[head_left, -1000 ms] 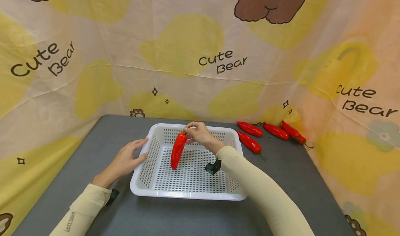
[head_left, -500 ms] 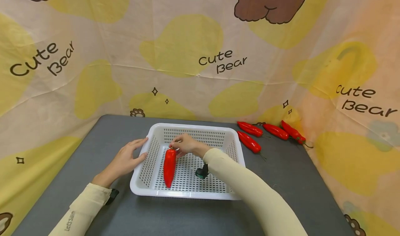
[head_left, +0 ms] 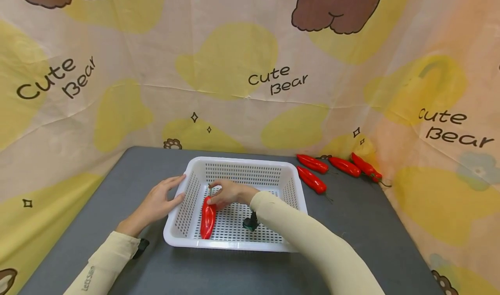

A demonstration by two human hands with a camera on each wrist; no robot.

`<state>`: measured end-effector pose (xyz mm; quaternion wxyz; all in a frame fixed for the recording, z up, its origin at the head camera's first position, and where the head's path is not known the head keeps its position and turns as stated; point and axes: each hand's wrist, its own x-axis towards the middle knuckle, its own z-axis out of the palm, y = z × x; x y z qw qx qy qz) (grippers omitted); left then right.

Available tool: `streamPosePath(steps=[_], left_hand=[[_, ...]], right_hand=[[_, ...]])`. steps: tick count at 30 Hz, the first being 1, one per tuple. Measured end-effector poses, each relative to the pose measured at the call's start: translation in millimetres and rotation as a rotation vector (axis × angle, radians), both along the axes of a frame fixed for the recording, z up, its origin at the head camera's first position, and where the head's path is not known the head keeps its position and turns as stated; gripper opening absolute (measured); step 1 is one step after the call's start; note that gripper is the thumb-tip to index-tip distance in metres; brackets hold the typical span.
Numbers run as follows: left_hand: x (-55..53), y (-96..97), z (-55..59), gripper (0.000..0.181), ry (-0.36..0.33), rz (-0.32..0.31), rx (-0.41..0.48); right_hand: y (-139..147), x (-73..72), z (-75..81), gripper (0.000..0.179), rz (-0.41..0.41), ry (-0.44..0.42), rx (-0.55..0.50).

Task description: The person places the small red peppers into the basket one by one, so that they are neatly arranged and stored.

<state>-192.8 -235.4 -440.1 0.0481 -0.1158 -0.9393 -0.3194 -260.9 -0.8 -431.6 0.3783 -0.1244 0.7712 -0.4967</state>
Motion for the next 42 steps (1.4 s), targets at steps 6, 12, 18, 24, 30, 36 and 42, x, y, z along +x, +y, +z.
streamPosePath(steps=[6, 12, 18, 24, 30, 36, 42], left_hand=[[0.2, -0.1, 0.4, 0.062, -0.009, 0.003, 0.006], [0.5, -0.9, -1.2, 0.062, 0.009, -0.002, 0.005], [1.1, -0.3, -1.3, 0.062, 0.020, -0.005, 0.010], [2.0, 0.4, -0.3, 0.063, 0.006, 0.010, 0.003], [3.4, -2.3, -0.6, 0.061, 0.026, 0.009, 0.010], [3.8, -5.8, 0.3, 0.060, 0.037, 0.001, 0.006], [3.8, -6.4, 0.8, 0.060, 0.032, -0.004, 0.010]], right_hand=[[3, 0.9, -1.2, 0.070, -0.002, -0.029, -0.009], [6, 2.9, 0.9, 0.071, -0.002, -0.059, 0.008], [13, 4.4, 6.7, 0.068, 0.024, 0.020, 0.070], [22, 3.0, 9.9, 0.058, 0.035, 0.109, 0.108], [34, 0.0, 16.0, 0.055, 0.045, 0.155, 0.096], [47, -3.0, 25.7, 0.053, 0.046, 0.147, 0.051], [58, -4.0, 34.9, 0.052, 0.072, 0.160, 0.033]])
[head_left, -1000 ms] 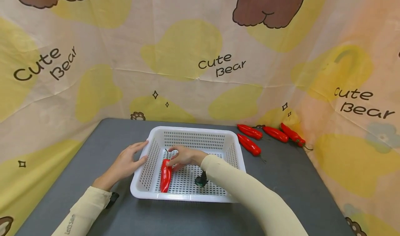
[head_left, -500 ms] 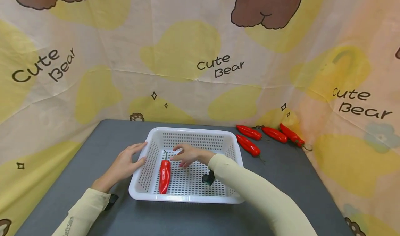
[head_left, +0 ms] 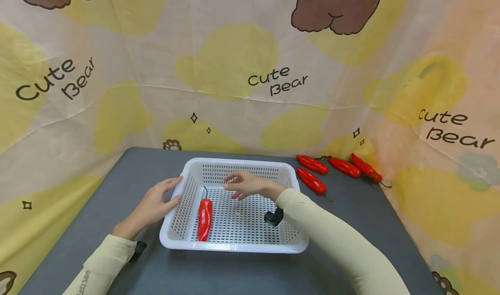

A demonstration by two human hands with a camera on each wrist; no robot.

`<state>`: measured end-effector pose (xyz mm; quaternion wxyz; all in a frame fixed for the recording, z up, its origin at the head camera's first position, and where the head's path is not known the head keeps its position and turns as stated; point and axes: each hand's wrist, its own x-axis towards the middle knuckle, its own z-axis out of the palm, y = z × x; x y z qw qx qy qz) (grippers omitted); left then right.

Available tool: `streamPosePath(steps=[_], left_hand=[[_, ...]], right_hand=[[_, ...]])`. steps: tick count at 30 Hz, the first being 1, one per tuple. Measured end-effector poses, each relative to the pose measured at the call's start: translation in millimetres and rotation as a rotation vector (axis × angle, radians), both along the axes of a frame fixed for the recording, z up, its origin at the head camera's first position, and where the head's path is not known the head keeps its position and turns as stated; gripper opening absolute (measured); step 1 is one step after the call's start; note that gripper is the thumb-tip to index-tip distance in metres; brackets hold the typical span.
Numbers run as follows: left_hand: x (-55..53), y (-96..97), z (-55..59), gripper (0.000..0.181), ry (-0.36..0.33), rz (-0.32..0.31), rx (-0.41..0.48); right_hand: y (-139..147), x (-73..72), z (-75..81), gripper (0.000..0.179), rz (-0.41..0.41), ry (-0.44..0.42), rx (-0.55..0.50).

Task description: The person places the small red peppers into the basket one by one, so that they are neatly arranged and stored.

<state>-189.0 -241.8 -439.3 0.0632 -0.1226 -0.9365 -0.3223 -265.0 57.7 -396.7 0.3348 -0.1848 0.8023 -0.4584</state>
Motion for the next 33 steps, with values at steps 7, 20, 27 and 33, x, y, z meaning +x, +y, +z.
streamPosePath(steps=[7, 20, 27, 33], left_hand=[[0.3, -0.2, -0.2, 0.060, -0.002, 0.000, 0.008], [0.7, 0.1, -0.5, 0.062, -0.019, 0.005, 0.010], [3.7, 3.0, 2.8, 0.060, -0.026, 0.014, 0.008], [5.1, 6.5, 4.0, 0.060, -0.027, 0.036, 0.015]], right_hand=[[13, 1.4, 15.4, 0.049, 0.013, 0.031, -0.034], [70, 8.5, 44.9, 0.049, -0.013, 0.186, -0.088], [100, 10.2, 53.4, 0.051, -0.038, 0.242, -0.115], [120, 10.1, 57.4, 0.051, -0.067, 0.287, -0.116]])
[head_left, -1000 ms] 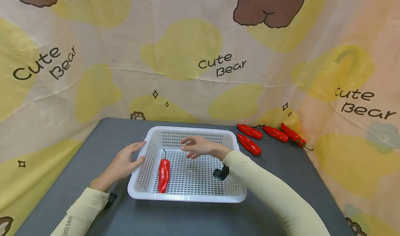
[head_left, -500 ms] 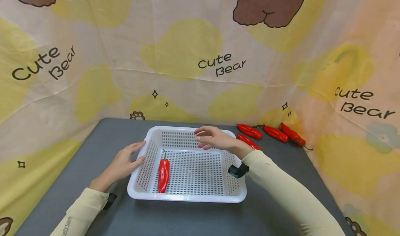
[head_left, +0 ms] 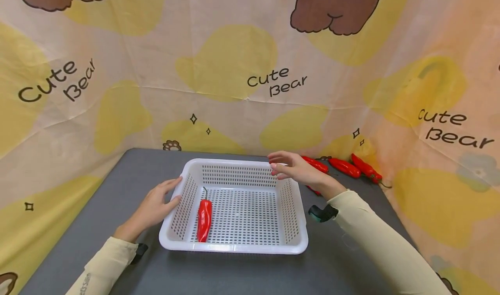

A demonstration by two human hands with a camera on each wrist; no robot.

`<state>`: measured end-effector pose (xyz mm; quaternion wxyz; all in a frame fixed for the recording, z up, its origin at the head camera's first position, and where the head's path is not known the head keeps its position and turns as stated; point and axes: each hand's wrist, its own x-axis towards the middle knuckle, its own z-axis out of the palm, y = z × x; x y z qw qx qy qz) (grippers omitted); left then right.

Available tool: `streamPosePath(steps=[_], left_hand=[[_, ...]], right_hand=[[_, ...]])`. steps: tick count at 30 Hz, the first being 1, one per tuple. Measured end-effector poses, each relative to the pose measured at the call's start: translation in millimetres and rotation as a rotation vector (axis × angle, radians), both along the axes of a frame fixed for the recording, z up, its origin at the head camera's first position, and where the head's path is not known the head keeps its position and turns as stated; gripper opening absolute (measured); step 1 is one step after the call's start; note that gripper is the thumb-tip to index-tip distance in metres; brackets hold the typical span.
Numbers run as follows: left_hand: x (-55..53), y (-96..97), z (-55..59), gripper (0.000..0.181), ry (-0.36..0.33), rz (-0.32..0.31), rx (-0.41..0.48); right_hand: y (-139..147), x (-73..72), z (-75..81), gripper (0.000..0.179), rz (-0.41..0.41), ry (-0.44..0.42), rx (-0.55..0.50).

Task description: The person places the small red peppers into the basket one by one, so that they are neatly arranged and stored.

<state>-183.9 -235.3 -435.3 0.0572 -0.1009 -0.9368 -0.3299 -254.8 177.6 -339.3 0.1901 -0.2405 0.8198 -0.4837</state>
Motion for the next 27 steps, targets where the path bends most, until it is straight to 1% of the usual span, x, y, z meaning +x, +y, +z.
streamPosePath(steps=[6, 13, 17, 22, 27], left_hand=[[1.2, 0.0, -3.4, 0.059, 0.000, 0.005, 0.013], [0.1, -1.1, -3.8, 0.058, 0.027, -0.009, 0.017], [-0.2, -1.7, -4.1, 0.058, 0.041, -0.019, 0.016], [-0.8, -3.6, -5.2, 0.057, 0.047, -0.013, 0.022], [0.0, -2.6, -5.2, 0.059, 0.034, -0.005, 0.022]], right_hand=[[16, -1.7, -2.9, 0.049, -0.041, 0.021, -0.009], [28, -5.8, -7.4, 0.050, -0.022, 0.085, -0.012], [36, -8.1, -11.4, 0.048, -0.038, 0.100, -0.016], [50, -11.5, -18.2, 0.050, -0.101, 0.100, 0.005], [72, -15.8, -28.9, 0.050, -0.204, 0.100, 0.080]])
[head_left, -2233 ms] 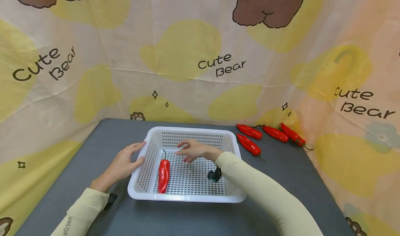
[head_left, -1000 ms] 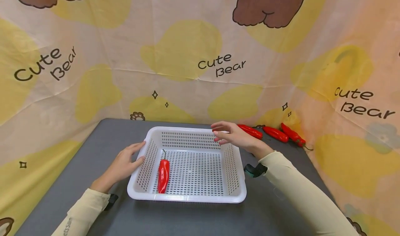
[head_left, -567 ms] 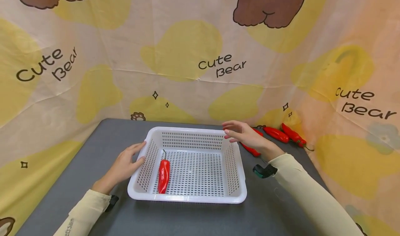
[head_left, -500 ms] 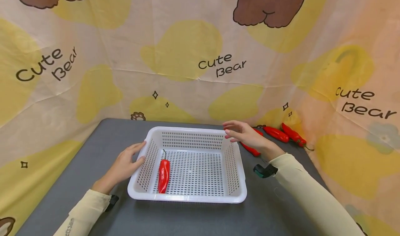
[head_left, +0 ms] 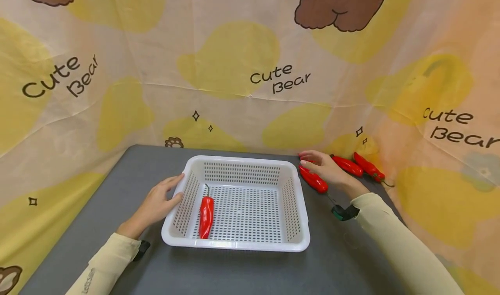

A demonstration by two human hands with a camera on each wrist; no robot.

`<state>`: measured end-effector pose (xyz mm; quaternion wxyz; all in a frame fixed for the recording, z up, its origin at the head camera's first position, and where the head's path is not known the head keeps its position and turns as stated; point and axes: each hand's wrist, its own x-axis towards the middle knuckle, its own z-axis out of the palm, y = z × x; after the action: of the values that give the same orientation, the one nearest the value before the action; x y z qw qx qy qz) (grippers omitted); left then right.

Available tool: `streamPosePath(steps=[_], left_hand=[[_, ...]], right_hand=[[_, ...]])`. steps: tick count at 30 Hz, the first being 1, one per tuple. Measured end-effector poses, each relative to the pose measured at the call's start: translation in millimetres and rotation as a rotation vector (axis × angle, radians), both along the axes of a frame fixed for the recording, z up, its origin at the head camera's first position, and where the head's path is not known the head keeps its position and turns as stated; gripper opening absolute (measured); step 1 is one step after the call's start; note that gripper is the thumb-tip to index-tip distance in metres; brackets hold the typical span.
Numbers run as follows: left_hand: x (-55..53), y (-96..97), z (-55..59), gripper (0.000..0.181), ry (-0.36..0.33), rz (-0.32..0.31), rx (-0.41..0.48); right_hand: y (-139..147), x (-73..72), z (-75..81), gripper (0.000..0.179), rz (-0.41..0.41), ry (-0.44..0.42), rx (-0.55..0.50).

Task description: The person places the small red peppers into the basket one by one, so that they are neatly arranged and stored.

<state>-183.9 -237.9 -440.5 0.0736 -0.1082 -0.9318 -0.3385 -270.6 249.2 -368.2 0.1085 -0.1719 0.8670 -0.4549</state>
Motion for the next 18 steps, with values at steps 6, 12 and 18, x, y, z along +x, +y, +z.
streamPosePath(steps=[6, 12, 18], left_hand=[[-0.8, 1.1, -0.3, 0.060, -0.018, 0.005, 0.007], [-1.6, 1.9, -0.2, 0.059, -0.025, 0.006, 0.015], [-1.2, 0.9, -1.9, 0.058, -0.006, 0.004, 0.020]], right_hand=[[31, -2.6, -19.8, 0.051, -0.085, 0.015, 0.055], [57, -2.4, -50.3, 0.052, -0.148, 0.041, 0.117], [72, -5.7, -85.6, 0.059, -0.214, 0.034, 0.209]])
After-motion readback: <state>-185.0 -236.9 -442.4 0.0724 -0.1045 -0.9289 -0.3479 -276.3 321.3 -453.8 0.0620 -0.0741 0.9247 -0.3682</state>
